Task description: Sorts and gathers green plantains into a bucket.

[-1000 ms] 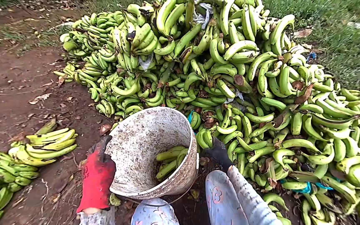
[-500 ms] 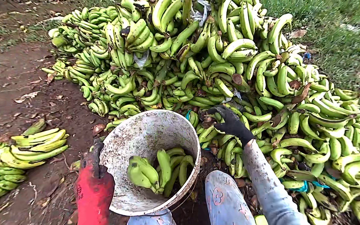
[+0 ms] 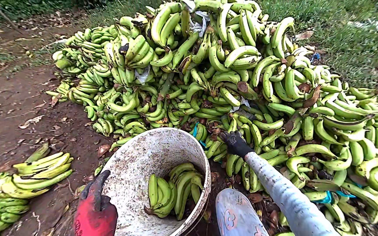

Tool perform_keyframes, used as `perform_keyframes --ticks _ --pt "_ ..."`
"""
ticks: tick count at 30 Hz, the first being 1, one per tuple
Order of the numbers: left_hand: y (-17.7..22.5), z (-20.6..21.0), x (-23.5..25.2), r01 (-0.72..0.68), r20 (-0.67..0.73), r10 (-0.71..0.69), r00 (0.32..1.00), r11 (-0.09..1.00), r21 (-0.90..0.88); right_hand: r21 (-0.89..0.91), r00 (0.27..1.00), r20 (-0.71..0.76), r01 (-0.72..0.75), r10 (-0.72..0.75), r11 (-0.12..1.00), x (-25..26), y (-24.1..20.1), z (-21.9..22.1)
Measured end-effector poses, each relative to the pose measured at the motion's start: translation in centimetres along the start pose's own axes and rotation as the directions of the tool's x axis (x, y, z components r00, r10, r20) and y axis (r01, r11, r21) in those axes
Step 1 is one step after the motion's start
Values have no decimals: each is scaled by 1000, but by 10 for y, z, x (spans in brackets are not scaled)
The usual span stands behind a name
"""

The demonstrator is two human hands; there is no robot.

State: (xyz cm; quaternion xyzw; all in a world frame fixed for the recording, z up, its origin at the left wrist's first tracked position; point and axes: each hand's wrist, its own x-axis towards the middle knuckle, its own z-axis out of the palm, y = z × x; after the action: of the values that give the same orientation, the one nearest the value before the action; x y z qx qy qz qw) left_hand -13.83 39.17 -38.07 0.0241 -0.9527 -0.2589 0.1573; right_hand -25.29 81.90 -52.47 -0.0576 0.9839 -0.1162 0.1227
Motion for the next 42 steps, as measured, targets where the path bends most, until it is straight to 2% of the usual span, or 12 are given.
perform_keyframes --ticks 5,9,13,15,18,20,22,24,27,36,40,42 --pt "-2 -2 8 17 25 -18 1000 1000 27 107 872 -485 -11 62 994 -42 -22 -71" --pt "-1 -4 15 48 47 -48 998 999 14 -107 454 -870 209 -193 972 -92 -87 -151" --pt "-3 -5 17 72 64 -70 995 997 -21 -298 37 -926 540 -376 787 -105 -169 -176" --pt "-2 -4 14 92 33 -90 995 994 -61 -227 117 -875 758 -469 612 -105 -188 -166" --pt "-13 3 15 36 -57 -47 997 982 -185 154 458 -740 829 -493 538 -70 -138 -146" --pt "-7 -4 17 -4 12 6 1000 991 -133 369 672 -727 553 -139 747 -27 -64 -108" --pt "4 -7 14 63 53 -61 997 997 -50 445 763 -556 -63 330 893 18 10 -61" --pt "8 -5 12 50 47 -49 998 998 -33 456 768 -329 -380 549 805 47 64 -24" --pt "9 -3 12 40 37 -39 999 999 -30 421 760 -166 -521 628 742 80 92 -5" --pt "2 -1 11 70 29 -71 997 997 31 346 821 -379 -302 427 888 3 68 0" --pt "3 -2 14 89 50 -90 995 996 22 415 660 -673 -36 334 909 -37 32 -44" --pt "1 -1 15 91 50 -92 994 996 26 349 440 -868 216 228 912 -59 0 -77"
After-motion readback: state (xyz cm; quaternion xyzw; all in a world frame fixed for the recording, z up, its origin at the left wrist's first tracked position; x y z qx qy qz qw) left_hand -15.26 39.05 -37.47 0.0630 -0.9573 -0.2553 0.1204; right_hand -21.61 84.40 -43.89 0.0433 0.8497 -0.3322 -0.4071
